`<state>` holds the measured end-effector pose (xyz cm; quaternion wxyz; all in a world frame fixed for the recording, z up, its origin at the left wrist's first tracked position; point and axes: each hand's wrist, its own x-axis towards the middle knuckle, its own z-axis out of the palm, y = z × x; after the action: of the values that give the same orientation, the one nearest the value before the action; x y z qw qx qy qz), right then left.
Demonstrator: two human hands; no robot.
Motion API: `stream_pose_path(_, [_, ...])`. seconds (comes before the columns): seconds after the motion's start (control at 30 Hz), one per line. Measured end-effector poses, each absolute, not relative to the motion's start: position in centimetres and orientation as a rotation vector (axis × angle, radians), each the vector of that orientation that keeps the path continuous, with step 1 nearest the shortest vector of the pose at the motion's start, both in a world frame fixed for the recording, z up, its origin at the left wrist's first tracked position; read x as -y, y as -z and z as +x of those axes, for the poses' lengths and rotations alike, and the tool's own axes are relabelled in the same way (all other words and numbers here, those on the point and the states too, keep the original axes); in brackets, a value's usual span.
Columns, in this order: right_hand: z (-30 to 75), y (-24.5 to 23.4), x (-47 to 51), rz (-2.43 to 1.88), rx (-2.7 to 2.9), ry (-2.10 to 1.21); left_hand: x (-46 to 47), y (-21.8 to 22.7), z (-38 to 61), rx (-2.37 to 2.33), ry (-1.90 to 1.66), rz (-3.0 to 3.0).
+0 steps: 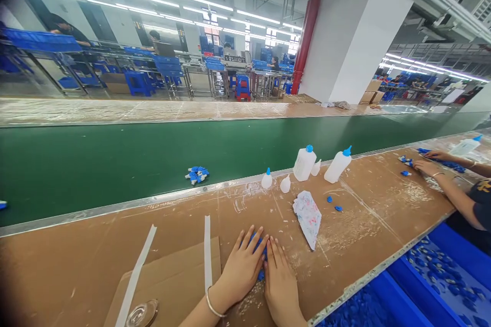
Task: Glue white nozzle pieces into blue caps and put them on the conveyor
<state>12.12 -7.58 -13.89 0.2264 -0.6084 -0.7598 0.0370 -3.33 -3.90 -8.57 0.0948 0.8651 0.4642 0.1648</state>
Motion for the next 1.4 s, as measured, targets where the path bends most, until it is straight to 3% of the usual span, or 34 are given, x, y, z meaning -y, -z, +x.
stream_pose_path(0.23, [10.8, 14.7, 10.8, -1.546, 2.029, -0.081, 7.3, 8.3, -4.3, -1.372, -0.429, 2.414])
stream_pose_path(0.53, [6.9, 13.4, 12.0, -1.704, 1.532, -0.408, 7.1, 7.6, -5.9, -1.363, -0.474, 2.271])
stream_pose_path(1.07, [4.1, 12.0, 13.3, -1.6, 1.138, -0.573, 9.2, 8.7, -6.4, -1.244, -0.46, 2.517])
stream_pose_path(1.2, [8.0, 12.0, 14.2, -1.524, 0.81, -0.449, 10.0, 7.7, -8.0, -1.21, -0.689, 2.513])
stream_pose_path(1.4, [22.3, 11.6, 22.0, -2.006, 0.546, -0.073, 12.0, 8.1, -12.3, -1.144, -0.886, 2.398])
